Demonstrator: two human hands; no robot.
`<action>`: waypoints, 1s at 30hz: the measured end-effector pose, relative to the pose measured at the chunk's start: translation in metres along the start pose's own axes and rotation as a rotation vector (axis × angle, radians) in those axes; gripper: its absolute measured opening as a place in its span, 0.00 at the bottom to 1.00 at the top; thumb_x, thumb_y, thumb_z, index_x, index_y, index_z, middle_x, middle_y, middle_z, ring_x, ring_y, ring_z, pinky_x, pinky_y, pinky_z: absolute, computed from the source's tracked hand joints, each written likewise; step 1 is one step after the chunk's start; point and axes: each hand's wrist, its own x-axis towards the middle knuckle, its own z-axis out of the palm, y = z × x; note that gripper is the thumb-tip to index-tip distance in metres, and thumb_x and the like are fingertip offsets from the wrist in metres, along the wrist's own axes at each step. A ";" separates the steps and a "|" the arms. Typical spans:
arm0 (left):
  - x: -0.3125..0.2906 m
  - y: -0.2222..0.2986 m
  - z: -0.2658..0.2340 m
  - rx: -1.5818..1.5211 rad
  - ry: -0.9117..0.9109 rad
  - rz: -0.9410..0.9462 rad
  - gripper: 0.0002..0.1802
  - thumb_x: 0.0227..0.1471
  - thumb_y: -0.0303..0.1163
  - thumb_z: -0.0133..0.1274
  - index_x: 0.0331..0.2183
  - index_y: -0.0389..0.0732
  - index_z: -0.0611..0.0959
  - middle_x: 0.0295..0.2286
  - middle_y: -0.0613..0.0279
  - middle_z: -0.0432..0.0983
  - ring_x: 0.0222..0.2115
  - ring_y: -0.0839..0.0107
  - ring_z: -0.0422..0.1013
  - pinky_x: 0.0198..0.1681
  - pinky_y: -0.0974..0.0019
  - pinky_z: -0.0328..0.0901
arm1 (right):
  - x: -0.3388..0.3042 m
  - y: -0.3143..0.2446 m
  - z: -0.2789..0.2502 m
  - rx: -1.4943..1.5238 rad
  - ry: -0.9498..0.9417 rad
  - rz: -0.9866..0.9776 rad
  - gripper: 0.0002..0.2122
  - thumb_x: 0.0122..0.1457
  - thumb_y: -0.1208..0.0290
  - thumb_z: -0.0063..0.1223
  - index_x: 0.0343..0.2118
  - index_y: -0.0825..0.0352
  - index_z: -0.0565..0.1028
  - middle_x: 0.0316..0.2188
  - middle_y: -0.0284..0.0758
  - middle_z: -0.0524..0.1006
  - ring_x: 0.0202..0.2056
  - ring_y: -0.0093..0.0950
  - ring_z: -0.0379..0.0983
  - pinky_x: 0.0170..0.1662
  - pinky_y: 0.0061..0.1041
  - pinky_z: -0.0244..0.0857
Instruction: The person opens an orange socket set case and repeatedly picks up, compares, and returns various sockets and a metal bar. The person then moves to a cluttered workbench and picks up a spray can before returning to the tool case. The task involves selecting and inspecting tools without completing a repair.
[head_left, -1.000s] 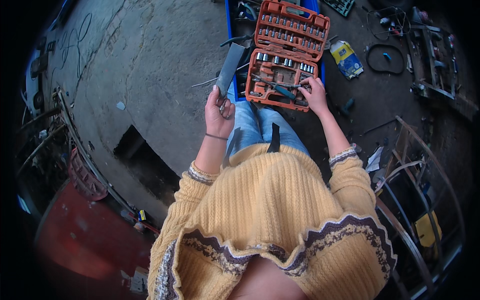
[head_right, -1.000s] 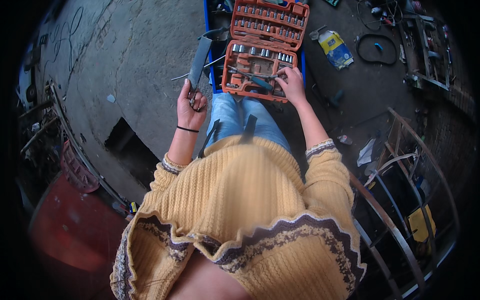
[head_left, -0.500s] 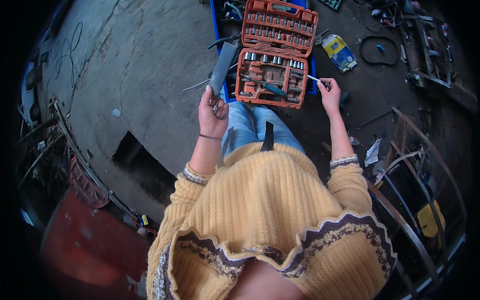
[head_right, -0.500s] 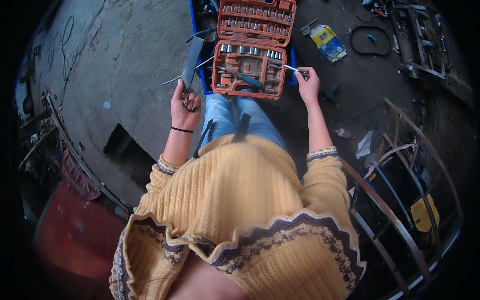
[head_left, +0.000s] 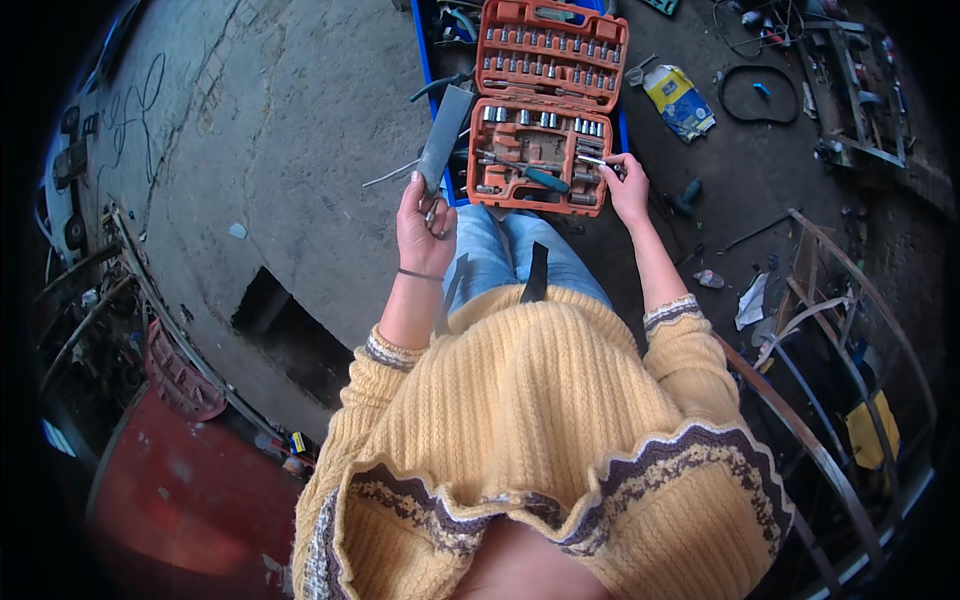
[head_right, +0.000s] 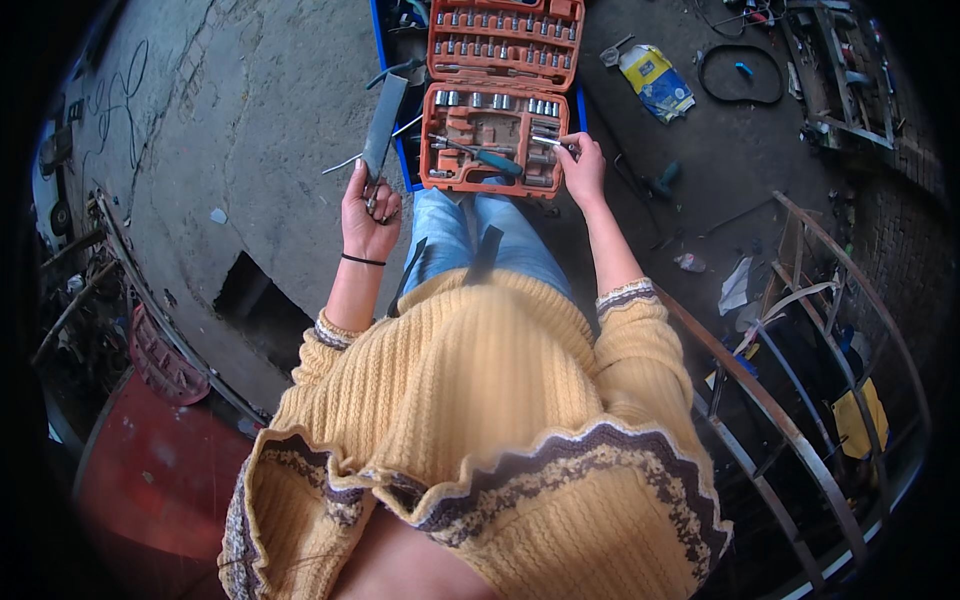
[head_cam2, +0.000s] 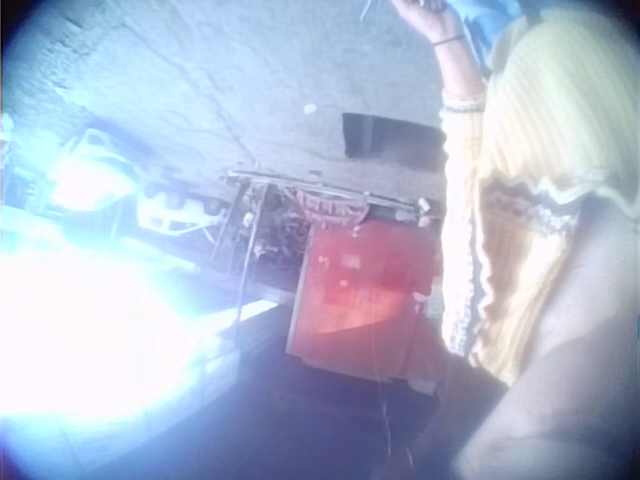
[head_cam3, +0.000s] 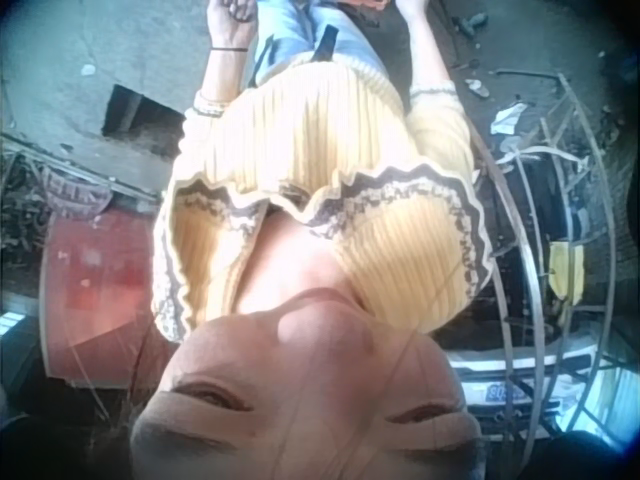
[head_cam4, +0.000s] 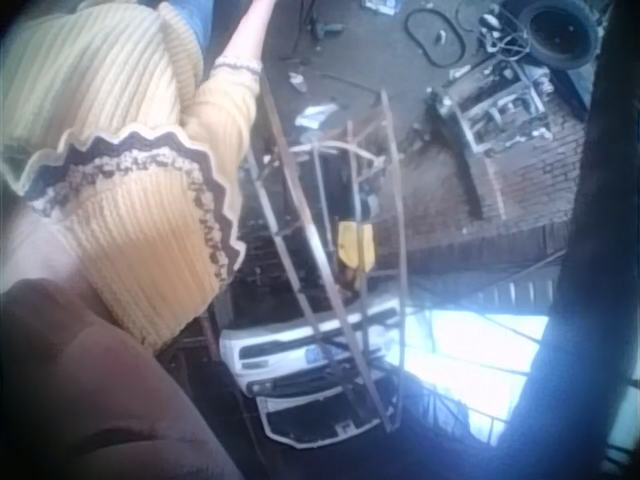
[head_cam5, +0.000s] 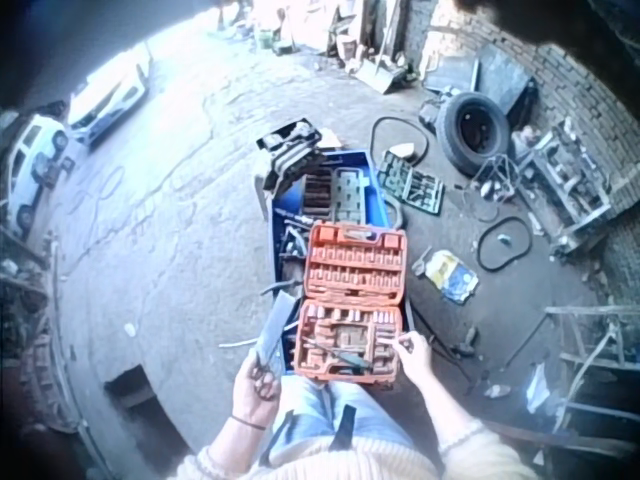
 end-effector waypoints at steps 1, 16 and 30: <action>0.000 0.000 0.000 0.000 0.003 0.000 0.15 0.55 0.38 0.52 0.21 0.48 0.67 0.12 0.73 0.55 0.09 0.79 0.50 0.13 0.75 0.47 | 0.001 -0.003 0.000 -0.036 -0.001 -0.012 0.06 0.49 0.72 0.60 0.30 0.65 0.75 0.26 0.35 0.73 0.30 0.29 0.69 0.35 0.27 0.64; 0.000 0.000 0.002 0.001 0.010 0.014 0.14 0.55 0.38 0.51 0.22 0.46 0.68 0.13 0.72 0.55 0.10 0.79 0.50 0.13 0.75 0.47 | 0.005 0.014 -0.002 0.044 0.198 -0.030 0.06 0.53 0.72 0.56 0.34 0.64 0.77 0.26 0.29 0.74 0.28 0.22 0.66 0.33 0.23 0.61; -0.004 -0.001 0.006 -0.002 0.035 0.015 0.21 0.57 0.40 0.50 0.17 0.44 0.65 0.12 0.69 0.57 0.09 0.78 0.47 0.14 0.73 0.46 | 0.004 0.006 0.002 0.036 0.097 0.040 0.05 0.54 0.70 0.54 0.32 0.63 0.77 0.29 0.35 0.76 0.34 0.31 0.71 0.40 0.29 0.65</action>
